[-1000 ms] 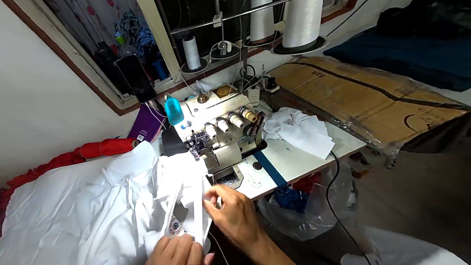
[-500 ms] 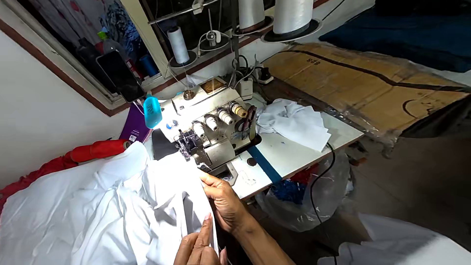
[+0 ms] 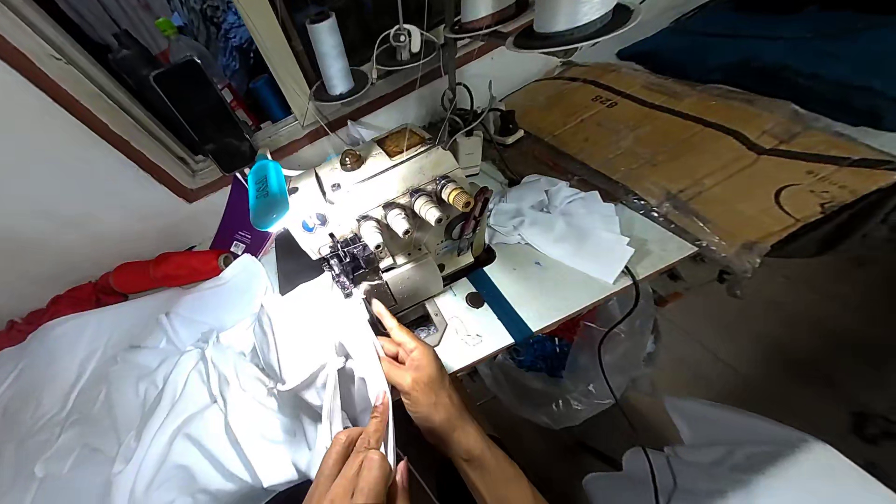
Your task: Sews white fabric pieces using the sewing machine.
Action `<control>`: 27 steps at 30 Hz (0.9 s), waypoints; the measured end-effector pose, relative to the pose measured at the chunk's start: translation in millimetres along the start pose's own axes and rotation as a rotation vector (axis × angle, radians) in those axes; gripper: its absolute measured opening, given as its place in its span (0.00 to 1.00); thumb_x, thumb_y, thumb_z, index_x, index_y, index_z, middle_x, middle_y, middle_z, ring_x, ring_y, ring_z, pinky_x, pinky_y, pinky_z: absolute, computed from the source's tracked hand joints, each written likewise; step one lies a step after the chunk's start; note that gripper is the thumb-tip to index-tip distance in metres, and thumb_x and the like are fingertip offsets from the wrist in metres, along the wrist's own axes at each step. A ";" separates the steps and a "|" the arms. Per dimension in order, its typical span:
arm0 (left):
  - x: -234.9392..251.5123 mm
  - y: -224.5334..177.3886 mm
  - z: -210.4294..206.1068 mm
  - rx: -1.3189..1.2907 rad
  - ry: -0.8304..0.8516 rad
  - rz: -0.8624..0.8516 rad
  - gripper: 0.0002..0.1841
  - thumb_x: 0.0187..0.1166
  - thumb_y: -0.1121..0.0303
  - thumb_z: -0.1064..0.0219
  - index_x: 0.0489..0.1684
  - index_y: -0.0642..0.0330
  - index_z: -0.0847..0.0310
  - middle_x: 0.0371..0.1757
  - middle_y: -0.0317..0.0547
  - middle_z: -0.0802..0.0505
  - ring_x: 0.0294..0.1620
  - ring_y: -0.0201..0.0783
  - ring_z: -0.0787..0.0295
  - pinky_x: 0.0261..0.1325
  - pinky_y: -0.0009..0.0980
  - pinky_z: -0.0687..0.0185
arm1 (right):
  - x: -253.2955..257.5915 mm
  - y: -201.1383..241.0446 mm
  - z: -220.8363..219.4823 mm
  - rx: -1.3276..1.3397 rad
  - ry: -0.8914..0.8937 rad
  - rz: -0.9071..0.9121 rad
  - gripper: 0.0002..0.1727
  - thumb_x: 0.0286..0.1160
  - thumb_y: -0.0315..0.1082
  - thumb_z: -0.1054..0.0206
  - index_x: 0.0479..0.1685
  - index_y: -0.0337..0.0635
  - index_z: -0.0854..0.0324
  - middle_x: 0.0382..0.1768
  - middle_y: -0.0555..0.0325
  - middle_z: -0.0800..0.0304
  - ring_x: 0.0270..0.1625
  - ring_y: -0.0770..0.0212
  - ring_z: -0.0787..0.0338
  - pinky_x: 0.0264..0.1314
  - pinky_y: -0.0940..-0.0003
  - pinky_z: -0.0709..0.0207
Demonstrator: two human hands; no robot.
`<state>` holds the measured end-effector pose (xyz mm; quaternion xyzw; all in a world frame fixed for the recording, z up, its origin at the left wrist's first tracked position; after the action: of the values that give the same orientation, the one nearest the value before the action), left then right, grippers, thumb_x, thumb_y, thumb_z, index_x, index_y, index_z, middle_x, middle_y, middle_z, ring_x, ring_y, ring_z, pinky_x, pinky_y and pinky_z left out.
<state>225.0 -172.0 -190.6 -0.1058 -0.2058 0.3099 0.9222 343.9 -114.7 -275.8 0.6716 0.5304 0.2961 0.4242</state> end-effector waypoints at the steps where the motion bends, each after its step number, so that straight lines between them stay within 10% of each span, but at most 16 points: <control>1: -1.2 2.3 -1.2 0.008 0.008 0.003 0.15 0.82 0.67 0.37 0.22 0.65 0.19 0.62 0.63 0.07 0.53 0.43 0.07 0.59 0.29 0.17 | -7.9 -3.2 2.1 -0.036 0.003 -0.026 0.34 0.80 0.23 0.40 0.88 0.33 0.40 0.55 0.50 0.05 0.55 0.65 0.05 0.63 0.69 0.13; 6: -5.3 7.2 -3.5 0.059 0.048 -0.020 0.14 0.80 0.68 0.37 0.23 0.64 0.18 0.63 0.60 0.07 0.53 0.43 0.07 0.58 0.30 0.17 | -47.4 -12.4 8.1 -0.208 -0.009 -0.073 0.10 0.77 0.31 0.37 0.47 0.41 0.11 0.25 0.69 0.14 0.27 0.77 0.17 0.32 0.77 0.21; 14: -7.5 3.1 -3.2 0.158 0.065 -0.089 0.12 0.79 0.70 0.37 0.23 0.63 0.16 0.61 0.60 0.06 0.53 0.44 0.06 0.57 0.30 0.16 | -68.1 -2.0 0.6 -0.204 0.096 -0.041 0.19 0.77 0.28 0.45 0.60 0.35 0.13 0.42 0.63 0.05 0.43 0.75 0.08 0.49 0.74 0.14; 21: 14.4 28.1 18.4 -0.072 -0.075 -0.056 0.15 0.80 0.61 0.37 0.34 0.60 0.07 0.43 0.45 0.02 0.49 0.39 0.06 0.56 0.39 0.14 | -61.4 -7.6 8.9 -0.157 -0.181 -0.085 0.11 0.79 0.34 0.32 0.30 0.43 0.09 0.22 0.67 0.12 0.27 0.75 0.15 0.33 0.75 0.20; 24: 40.3 61.5 15.6 0.156 -0.216 0.050 0.24 0.85 0.53 0.45 0.60 0.57 0.09 0.65 0.46 0.06 0.69 0.49 0.14 0.70 0.47 0.21 | -68.7 -0.4 9.2 -0.140 -0.215 -0.057 0.08 0.78 0.29 0.32 0.34 0.40 0.08 0.24 0.66 0.10 0.29 0.77 0.13 0.36 0.77 0.18; 27: 49.7 67.2 4.6 0.292 -0.205 0.075 0.29 0.85 0.48 0.51 0.66 0.54 0.10 0.72 0.45 0.10 0.73 0.58 0.18 0.68 0.54 0.27 | -68.0 2.9 7.9 -0.102 -0.209 -0.061 0.08 0.78 0.26 0.33 0.35 0.38 0.09 0.25 0.65 0.08 0.30 0.76 0.11 0.38 0.77 0.16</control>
<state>223.4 -88.4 -192.5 0.0536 -0.2475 0.3797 0.8898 334.1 -182.6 -273.3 0.6601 0.4877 0.2380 0.5194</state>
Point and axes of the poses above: each hand's wrist, its own x-axis towards the middle knuckle, its own z-axis out of the back of the hand, y = z × x, the point moved 7 cm from there along x, towards the middle knuckle
